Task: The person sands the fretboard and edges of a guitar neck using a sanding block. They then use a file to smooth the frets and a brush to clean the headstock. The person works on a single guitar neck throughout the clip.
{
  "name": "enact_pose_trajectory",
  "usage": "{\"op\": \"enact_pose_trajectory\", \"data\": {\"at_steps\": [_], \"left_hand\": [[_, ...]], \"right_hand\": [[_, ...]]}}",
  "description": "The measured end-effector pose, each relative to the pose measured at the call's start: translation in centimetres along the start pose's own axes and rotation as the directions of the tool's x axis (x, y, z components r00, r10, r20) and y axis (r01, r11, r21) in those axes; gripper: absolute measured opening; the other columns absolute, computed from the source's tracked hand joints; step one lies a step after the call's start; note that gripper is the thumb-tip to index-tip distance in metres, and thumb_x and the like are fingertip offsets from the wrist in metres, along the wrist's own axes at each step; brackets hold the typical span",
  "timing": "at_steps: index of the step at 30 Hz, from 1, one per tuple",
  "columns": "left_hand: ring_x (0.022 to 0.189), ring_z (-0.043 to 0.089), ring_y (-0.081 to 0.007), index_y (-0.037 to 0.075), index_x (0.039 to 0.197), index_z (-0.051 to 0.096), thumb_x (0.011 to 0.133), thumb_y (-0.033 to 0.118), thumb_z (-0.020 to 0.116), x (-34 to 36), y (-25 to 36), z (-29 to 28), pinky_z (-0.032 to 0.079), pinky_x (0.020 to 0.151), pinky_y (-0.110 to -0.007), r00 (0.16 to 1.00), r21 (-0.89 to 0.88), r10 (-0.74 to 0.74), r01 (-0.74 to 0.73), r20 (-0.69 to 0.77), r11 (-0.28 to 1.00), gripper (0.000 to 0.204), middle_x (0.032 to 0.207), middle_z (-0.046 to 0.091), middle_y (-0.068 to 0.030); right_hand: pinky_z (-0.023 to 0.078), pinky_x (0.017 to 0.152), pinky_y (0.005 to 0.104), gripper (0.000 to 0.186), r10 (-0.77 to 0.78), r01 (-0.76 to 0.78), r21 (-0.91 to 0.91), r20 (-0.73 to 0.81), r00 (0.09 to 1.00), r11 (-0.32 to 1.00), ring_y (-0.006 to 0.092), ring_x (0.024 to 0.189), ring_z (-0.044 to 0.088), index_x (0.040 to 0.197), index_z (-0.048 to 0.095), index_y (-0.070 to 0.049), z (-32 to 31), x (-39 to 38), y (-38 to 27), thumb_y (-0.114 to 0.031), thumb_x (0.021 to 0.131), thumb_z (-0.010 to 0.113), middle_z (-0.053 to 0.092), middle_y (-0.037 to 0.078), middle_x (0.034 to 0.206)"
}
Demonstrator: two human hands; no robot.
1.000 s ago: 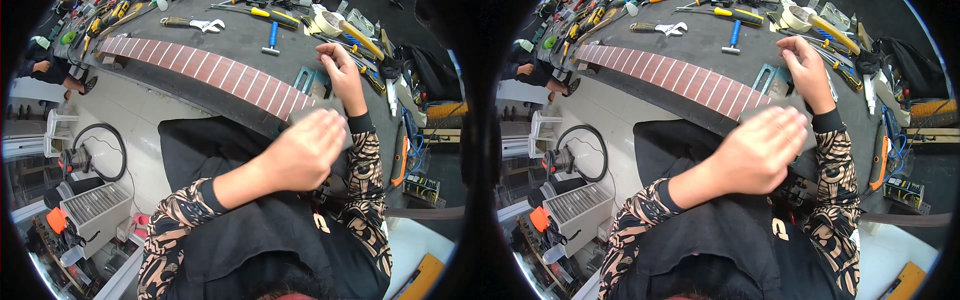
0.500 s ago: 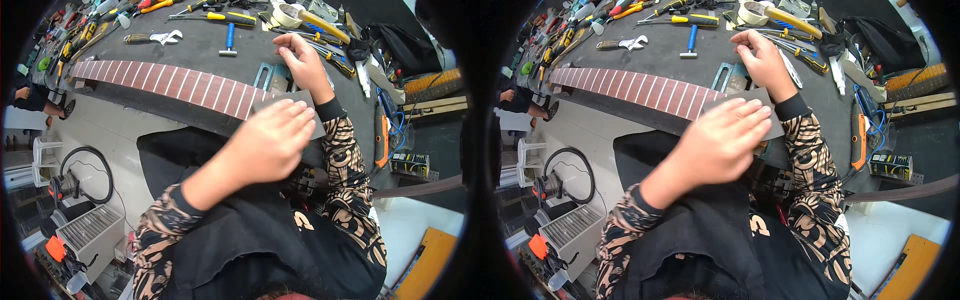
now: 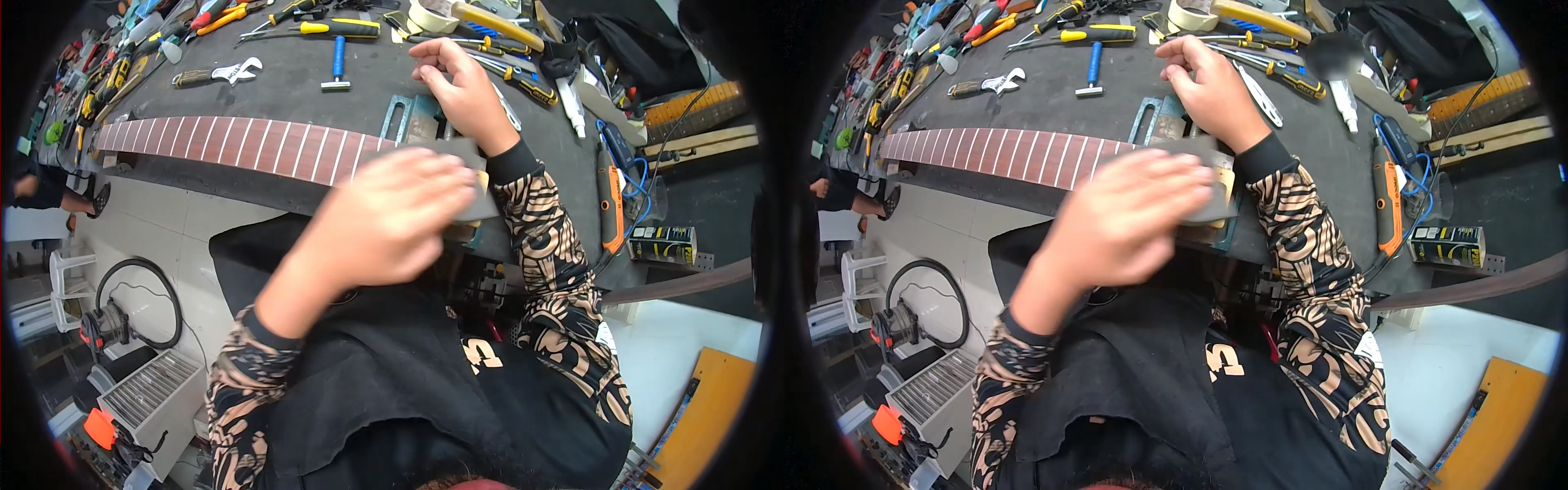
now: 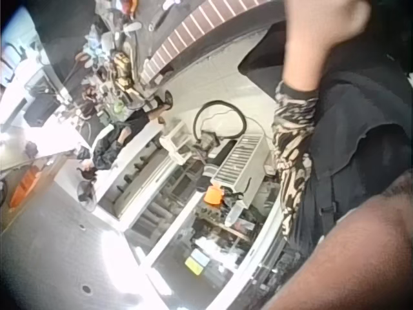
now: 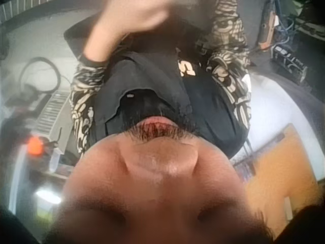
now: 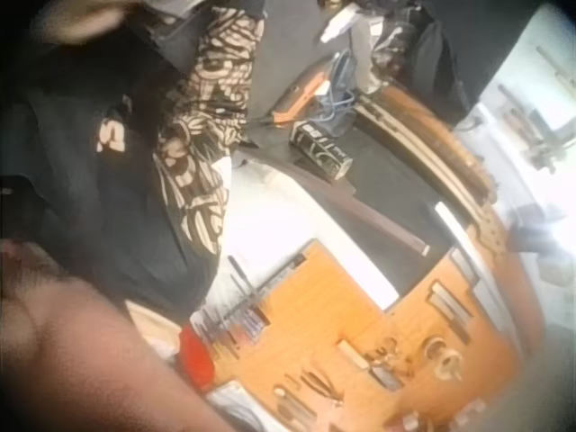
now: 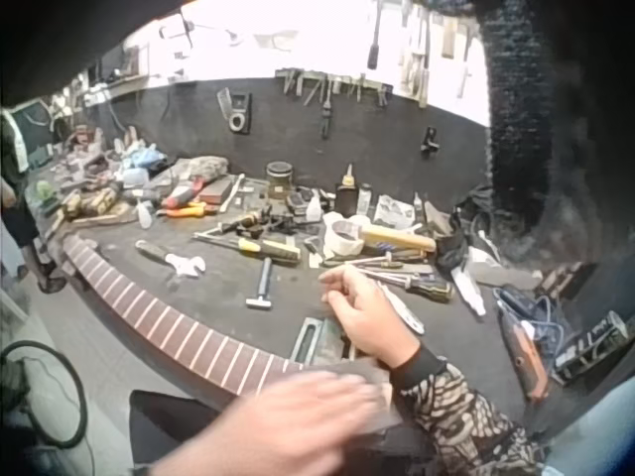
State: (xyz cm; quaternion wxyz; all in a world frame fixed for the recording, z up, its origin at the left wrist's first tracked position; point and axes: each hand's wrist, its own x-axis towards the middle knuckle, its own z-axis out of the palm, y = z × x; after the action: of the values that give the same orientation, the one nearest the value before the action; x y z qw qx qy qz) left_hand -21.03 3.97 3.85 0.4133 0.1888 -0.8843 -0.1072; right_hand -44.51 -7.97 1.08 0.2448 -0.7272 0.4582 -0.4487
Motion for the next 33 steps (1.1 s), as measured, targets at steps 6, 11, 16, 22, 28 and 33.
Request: {"op": "enact_pose_trajectory", "data": {"at_steps": [6,11,16,22,28,33], "left_hand": [[0.142,0.074,-0.0387,-0.006,0.141,0.079,0.093,-0.010,0.050,-9.6,-7.7,-14.5,0.052,0.126,-0.051,0.837,0.299,-0.455,0.537,-0.303,0.789,0.056,0.144,0.080,-0.0235],[0.136,0.077,-0.0369,0.001,0.131,0.083,0.082,0.003,0.068,-1.0,2.4,0.3,0.056,0.122,-0.053,0.999,0.201,-0.052,0.048,0.013,0.978,0.051,0.136,0.084,-0.0174],[0.148,0.071,-0.0386,-0.002,0.139,0.081,0.085,-0.003,0.058,-6.5,-2.7,-8.5,0.047,0.130,-0.055,0.978,0.331,-0.210,0.195,0.009,0.923,0.059,0.146,0.080,-0.0211],[0.153,0.067,-0.0365,0.000,0.143,0.080,0.094,0.000,0.060,-7.1,-0.5,-4.4,0.039,0.136,-0.055,0.975,0.373,-0.198,0.221,-0.100,0.901,0.053,0.152,0.078,-0.0181],[0.152,0.068,-0.0365,0.002,0.141,0.082,0.087,-0.001,0.061,-6.9,-0.3,-4.9,0.042,0.134,-0.056,0.990,0.195,-0.139,0.131,0.025,0.972,0.057,0.152,0.078,-0.0171],[0.150,0.068,-0.0426,0.003,0.143,0.082,0.088,0.003,0.064,-10.2,-2.7,-7.4,0.043,0.132,-0.059,0.936,0.465,-0.257,0.343,-0.240,0.816,0.058,0.151,0.079,-0.0201]], "right_hand": [[0.064,0.093,0.0405,0.026,-0.082,0.082,0.000,-0.009,0.997,0.997,0.0285,0.103,0.084,0.131,0.072,0.000,0.7,0.2,-0.9,-0.009,0.109,0.063,0.085,0.016,0.108],[0.063,0.095,0.0378,0.024,-0.028,0.028,0.001,0.024,0.999,1.000,0.0235,0.103,0.082,0.131,0.073,0.000,0.9,0.3,-0.9,-0.009,0.110,0.064,0.082,0.012,0.105],[0.063,0.096,0.0371,0.025,-0.058,0.059,-0.060,0.015,0.998,0.996,0.0233,0.105,0.082,0.132,0.074,-0.001,-0.1,-0.3,-0.7,-0.010,0.111,0.064,0.082,0.012,0.108],[0.063,0.096,0.0368,0.025,-0.060,0.061,-0.030,0.038,0.997,0.998,0.0230,0.105,0.082,0.133,0.073,-0.001,0.5,0.2,-0.4,-0.010,0.112,0.064,0.082,0.012,0.109],[0.060,0.100,0.0323,0.025,-0.012,0.016,-0.060,0.071,0.997,0.998,0.0171,0.110,0.078,0.137,0.072,-0.001,0.0,0.1,-0.7,-0.008,0.115,0.062,0.079,0.007,0.112],[0.061,0.098,0.0357,0.025,-0.050,0.052,-0.039,0.043,0.998,0.998,0.0206,0.105,0.080,0.134,0.073,-0.001,0.1,0.1,-0.6,-0.010,0.112,0.063,0.081,0.011,0.109]]}}
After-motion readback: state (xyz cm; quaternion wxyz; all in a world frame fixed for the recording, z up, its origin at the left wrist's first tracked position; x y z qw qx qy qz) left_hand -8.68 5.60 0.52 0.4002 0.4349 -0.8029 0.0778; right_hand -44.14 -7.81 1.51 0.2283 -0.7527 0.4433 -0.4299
